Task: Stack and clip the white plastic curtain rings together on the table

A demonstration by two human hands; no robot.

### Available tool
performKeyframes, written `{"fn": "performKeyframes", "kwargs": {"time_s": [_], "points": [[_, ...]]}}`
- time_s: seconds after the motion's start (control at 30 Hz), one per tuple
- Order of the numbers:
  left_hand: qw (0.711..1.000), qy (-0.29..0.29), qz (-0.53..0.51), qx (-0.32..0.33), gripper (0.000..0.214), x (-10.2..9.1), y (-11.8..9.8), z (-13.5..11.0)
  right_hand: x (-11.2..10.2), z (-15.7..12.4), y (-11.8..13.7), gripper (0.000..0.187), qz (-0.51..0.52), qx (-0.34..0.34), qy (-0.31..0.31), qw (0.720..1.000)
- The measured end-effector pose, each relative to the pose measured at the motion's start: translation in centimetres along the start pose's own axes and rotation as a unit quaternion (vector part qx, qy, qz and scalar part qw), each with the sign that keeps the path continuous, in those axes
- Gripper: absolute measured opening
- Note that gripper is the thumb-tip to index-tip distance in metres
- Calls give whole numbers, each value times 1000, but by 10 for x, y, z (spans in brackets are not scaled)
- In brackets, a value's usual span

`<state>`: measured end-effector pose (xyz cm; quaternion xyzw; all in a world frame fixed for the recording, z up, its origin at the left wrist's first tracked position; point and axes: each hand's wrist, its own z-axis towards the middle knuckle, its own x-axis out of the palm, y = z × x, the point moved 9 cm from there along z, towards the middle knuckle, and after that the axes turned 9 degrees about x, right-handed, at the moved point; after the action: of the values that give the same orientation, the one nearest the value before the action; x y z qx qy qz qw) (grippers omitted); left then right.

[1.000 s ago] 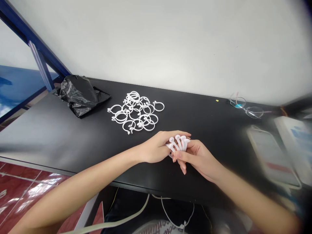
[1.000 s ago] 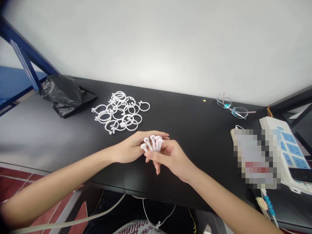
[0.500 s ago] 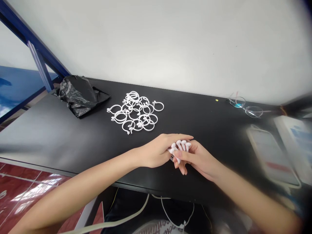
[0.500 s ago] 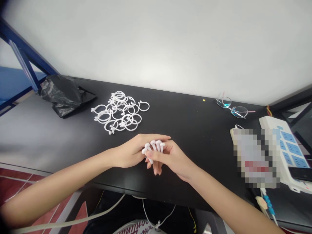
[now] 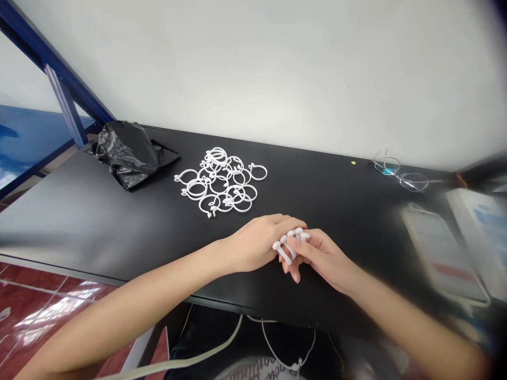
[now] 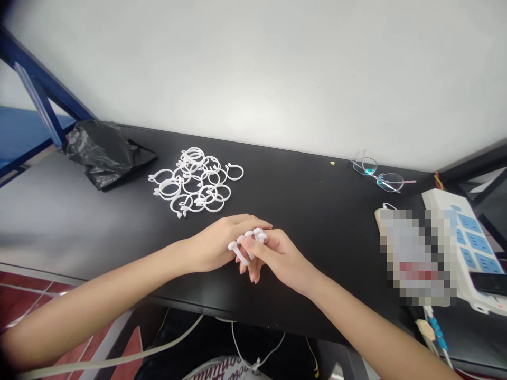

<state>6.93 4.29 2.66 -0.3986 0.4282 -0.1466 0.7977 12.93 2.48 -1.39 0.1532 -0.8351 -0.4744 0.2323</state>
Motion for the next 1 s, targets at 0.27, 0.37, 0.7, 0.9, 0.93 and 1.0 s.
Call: {"fn": "performKeyframes", "kwargs": {"time_s": [0.27,0.37,0.7,0.9,0.93,1.0], "points": [[999,13,-43,22,21,2,-2,1,11,-4,0,54,15,15,89,996],[996,17,-81,21,17,2,-3,1,13,-4,0,56,27,14,112,993],[998,21,-14,52,14,2,-1,1,12,-4,1,59,24,11,107,994],[998,3,14,65,19,-2,-3,2,8,-7,7,52,-24,-14,91,996],[998,1,21,63,18,-3,-3,2,5,-8,8,50,-28,-16,79,996],[997,-2,44,60,16,-4,-3,2,-2,-7,9,43,-29,-23,45,998]]}}
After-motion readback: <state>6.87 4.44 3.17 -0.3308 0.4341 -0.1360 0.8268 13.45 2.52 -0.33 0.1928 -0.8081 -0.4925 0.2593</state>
